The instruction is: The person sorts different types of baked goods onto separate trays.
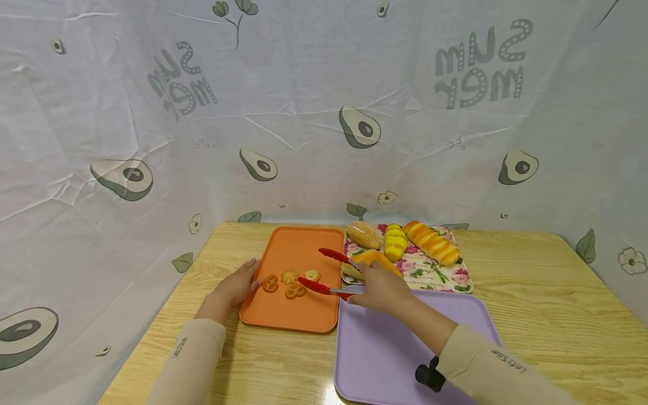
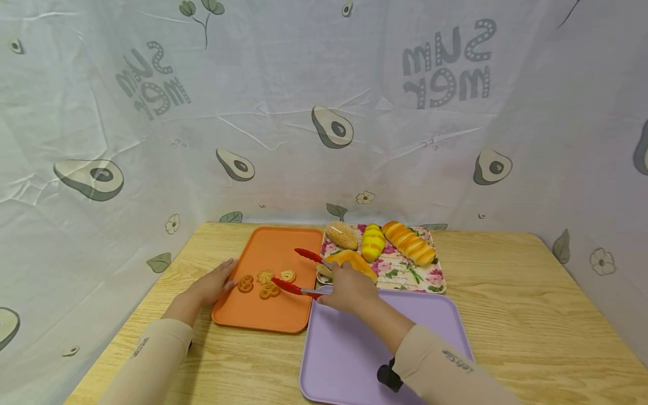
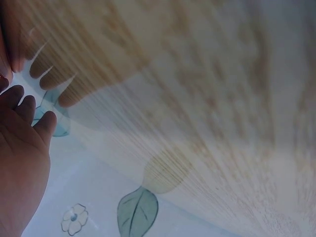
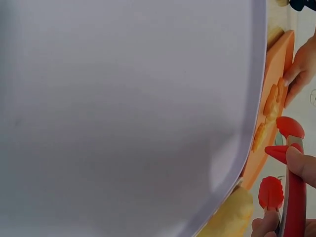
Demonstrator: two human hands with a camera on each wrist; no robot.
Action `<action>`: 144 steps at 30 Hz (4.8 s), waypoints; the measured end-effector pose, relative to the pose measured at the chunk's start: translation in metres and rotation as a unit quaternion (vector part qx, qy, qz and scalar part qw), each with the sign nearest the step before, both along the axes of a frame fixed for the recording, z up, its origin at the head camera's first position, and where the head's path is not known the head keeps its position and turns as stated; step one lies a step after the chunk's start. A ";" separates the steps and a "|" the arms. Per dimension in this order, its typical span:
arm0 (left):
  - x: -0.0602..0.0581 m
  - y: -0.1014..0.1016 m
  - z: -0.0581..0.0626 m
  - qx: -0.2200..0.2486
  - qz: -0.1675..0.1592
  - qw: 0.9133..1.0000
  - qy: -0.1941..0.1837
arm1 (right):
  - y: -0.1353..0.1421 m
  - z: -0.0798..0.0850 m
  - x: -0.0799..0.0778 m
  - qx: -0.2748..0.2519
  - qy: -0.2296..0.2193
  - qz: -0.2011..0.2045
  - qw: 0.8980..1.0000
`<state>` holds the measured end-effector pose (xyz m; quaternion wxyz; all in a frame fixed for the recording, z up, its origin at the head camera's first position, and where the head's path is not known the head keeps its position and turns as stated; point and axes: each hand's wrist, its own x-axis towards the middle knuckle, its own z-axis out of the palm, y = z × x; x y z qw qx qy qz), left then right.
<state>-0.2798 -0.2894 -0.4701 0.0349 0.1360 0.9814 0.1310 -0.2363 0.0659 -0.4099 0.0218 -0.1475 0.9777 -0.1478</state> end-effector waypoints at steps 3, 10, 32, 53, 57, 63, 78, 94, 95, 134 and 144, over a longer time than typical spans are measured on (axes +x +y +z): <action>0.000 0.000 0.000 -0.002 -0.001 1.000 0.003 | -0.003 -0.002 0.000 0.007 -0.003 -0.002 1.000; 0.001 0.001 0.002 -0.004 -0.003 1.000 0.003 | -0.007 -0.005 -0.001 0.022 -0.007 -0.005 1.000; -0.001 0.001 0.000 -0.012 -0.015 1.000 0.013 | -0.011 -0.008 0.000 0.033 -0.024 0.015 0.999; -0.003 0.000 -0.003 -0.013 -0.019 1.000 0.017 | -0.007 -0.012 0.002 0.030 -0.008 0.013 0.999; -0.002 0.000 -0.003 -0.010 -0.013 1.000 0.013 | -0.005 -0.008 0.004 0.023 0.000 0.012 1.000; 0.000 0.000 -0.003 -0.006 -0.009 1.000 0.008 | 0.002 -0.003 0.005 0.015 0.010 0.012 1.000; 0.001 0.002 0.000 -0.009 -0.010 1.000 0.017 | 0.041 0.005 0.018 -0.025 0.020 0.016 0.999; -0.002 -0.002 -0.006 0.017 -0.012 1.000 0.008 | 0.085 0.006 0.033 -0.047 0.056 0.018 0.997; -0.003 -0.002 -0.006 0.011 -0.011 1.000 0.009 | 0.087 0.006 0.033 -0.047 0.058 0.019 0.997; -0.003 -0.001 -0.003 -0.007 -0.016 1.000 0.016 | 0.205 -0.016 0.058 -0.065 0.037 0.079 0.994; -0.004 -0.001 -0.006 -0.004 -0.007 1.000 0.009 | 0.216 -0.025 0.057 -0.062 0.033 0.086 0.994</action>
